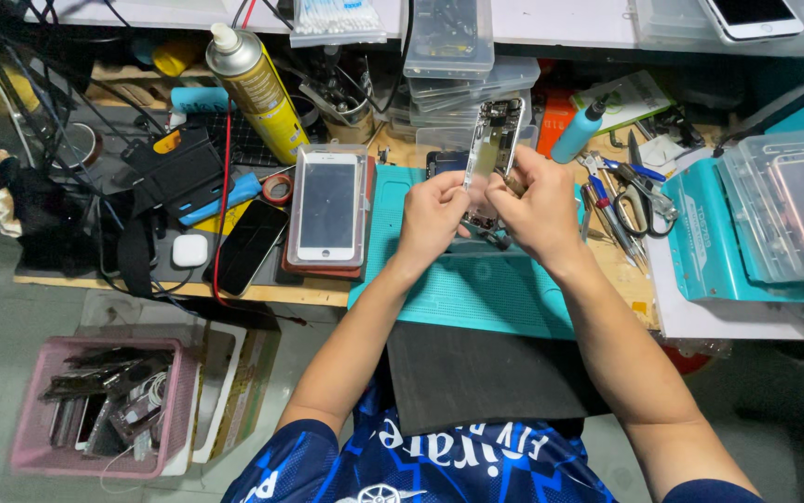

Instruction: The person repairs a disassembled smartphone at a workbench, holding the phone chassis in one hand and using a screwdriver and tweezers with the other to remove and reattach small internal components and screws. They repeatedly pick small parts from the mat, position them inside the phone body, and turn the phone over to work on different sides.

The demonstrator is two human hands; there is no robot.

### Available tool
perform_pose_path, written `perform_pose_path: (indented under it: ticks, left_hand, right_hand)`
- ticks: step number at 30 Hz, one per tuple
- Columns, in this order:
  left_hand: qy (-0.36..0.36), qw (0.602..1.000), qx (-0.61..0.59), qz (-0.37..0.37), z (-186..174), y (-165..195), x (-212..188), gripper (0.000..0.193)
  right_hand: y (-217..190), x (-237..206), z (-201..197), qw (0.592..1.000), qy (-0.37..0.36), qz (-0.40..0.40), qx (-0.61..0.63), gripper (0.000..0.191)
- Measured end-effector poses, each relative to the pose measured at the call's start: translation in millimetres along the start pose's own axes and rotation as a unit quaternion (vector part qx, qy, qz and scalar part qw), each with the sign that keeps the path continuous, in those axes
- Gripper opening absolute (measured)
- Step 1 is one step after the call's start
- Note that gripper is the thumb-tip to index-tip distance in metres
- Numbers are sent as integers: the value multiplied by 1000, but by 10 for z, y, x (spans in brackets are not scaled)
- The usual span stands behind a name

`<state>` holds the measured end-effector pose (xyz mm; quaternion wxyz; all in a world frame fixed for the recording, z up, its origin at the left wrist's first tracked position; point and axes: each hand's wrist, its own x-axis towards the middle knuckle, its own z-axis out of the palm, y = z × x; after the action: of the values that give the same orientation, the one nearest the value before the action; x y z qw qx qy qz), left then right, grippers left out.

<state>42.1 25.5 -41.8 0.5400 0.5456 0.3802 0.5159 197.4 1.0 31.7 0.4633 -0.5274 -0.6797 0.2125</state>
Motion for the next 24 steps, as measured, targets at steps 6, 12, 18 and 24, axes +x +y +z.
perform_pose_path:
  ticks: [6, 12, 18, 24]
  left_hand:
    - [-4, 1000, 14, -9, -18, 58, -4, 28]
    - [-15, 1000, 7, -10, -43, 76, 1, 27]
    - [-29, 1000, 3, -9, -76, 66, 7, 24]
    - [-51, 998, -36, -32, -83, -35, 77, 20]
  right_hand:
    - [19, -2, 5, 1000, 0, -21, -19, 14]
    - [10, -33, 0, 1000, -3, -7, 9, 10]
    - [36, -37, 15, 1000, -5, 4, 1, 12]
    - [26, -42, -5, 999, -11, 20, 38, 12]
